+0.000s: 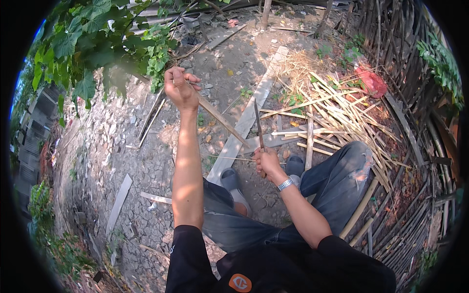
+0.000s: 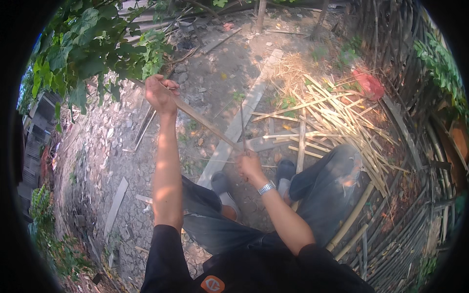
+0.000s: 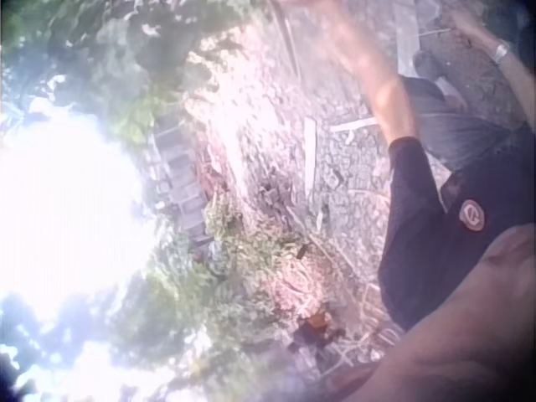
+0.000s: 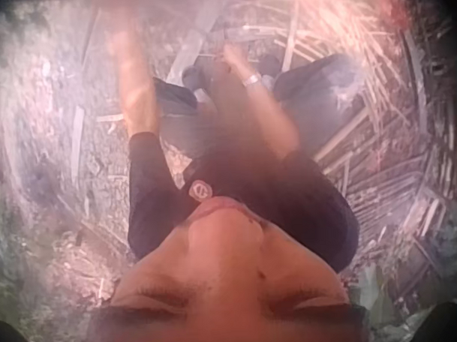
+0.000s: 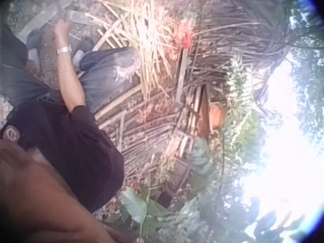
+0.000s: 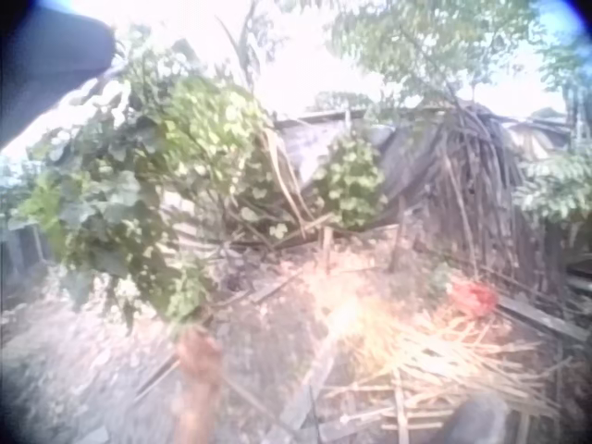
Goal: The person sits on a small stool outdoors and uses a machete to split long bamboo poles into thin strips. They repeatedly position the bamboo on a wooden plank and strike it with the blade to separate the material, then gather the resulting strips.
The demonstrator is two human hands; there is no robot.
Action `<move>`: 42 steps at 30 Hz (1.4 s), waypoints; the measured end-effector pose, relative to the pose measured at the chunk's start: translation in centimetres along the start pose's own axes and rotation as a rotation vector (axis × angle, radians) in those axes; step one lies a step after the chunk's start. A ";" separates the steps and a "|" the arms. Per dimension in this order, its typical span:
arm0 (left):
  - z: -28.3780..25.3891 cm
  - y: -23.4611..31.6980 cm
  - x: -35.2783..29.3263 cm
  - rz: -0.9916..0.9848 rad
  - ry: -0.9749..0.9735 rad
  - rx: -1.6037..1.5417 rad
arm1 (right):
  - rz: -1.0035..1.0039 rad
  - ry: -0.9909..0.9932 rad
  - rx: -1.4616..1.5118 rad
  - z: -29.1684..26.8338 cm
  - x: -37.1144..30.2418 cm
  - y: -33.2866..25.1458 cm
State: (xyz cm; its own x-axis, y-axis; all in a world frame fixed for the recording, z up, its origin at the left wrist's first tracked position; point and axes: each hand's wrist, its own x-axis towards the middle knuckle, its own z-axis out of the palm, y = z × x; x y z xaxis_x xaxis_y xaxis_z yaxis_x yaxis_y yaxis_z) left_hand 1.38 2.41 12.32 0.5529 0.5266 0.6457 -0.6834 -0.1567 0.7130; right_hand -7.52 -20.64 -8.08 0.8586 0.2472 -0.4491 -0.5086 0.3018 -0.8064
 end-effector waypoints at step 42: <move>7.0 0.4 -1.9 -0.165 -0.690 0.122 | -0.939 0.009 -0.587 6.2 -13.4 -17.7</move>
State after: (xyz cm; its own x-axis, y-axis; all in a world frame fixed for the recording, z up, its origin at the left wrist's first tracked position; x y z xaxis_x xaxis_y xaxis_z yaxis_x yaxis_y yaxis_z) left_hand 3.41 -4.45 13.28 0.8468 -0.0903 0.5241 -0.5296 -0.2339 0.8154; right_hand -10.45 -23.61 14.59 0.8887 0.1419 0.4359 0.4524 -0.1182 -0.8839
